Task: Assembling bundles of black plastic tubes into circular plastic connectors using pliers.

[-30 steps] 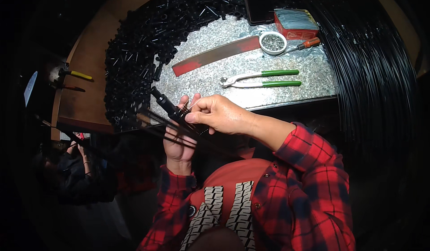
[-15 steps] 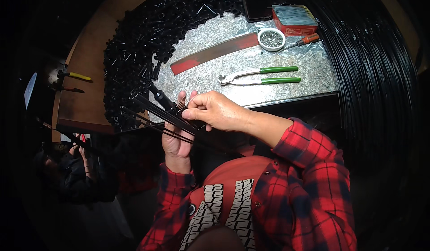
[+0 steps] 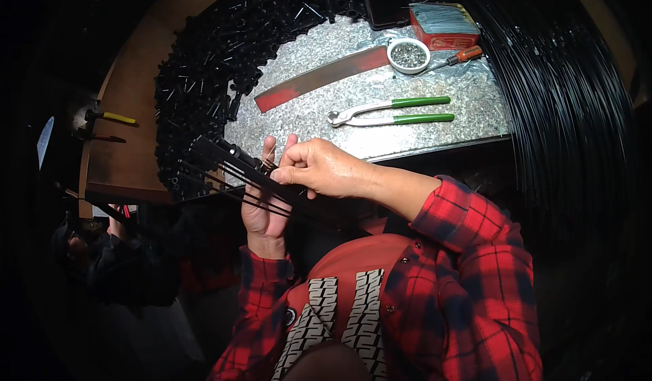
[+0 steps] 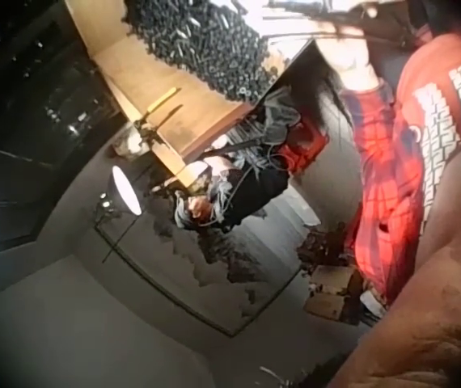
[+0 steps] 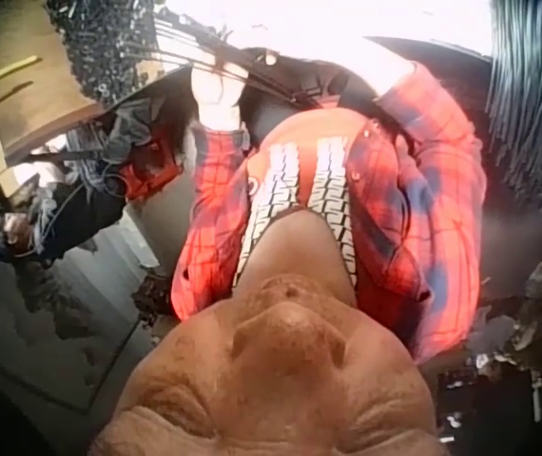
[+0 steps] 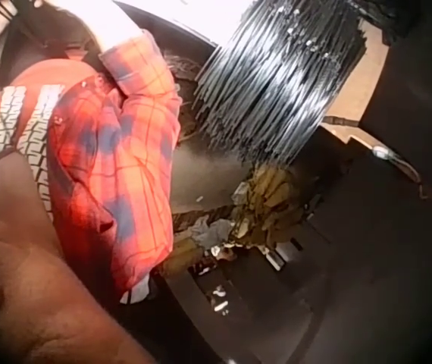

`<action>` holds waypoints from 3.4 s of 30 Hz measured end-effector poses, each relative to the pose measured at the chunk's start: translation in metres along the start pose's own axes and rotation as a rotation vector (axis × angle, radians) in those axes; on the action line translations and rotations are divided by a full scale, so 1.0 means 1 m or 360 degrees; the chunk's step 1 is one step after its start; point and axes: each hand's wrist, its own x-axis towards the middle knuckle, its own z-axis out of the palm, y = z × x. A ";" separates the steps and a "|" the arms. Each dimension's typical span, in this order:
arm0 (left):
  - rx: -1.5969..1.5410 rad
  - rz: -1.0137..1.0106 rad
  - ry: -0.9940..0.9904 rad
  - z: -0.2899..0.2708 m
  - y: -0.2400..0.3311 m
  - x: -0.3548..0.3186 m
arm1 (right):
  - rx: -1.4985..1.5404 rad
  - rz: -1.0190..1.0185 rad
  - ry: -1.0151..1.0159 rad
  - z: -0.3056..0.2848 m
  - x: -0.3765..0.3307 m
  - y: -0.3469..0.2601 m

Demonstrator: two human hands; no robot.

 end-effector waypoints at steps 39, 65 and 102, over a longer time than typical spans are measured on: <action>0.0145 0.0161 -0.0135 0.005 0.011 0.002 | 0.0038 -0.0237 -0.0008 0.019 0.012 -0.003; 0.1219 0.1058 0.0675 0.030 0.062 -0.035 | -0.0637 -0.0916 0.0291 0.064 0.042 -0.019; 0.1611 0.1100 0.0817 0.046 0.040 -0.028 | -0.0566 -0.0787 0.0537 0.080 0.056 -0.011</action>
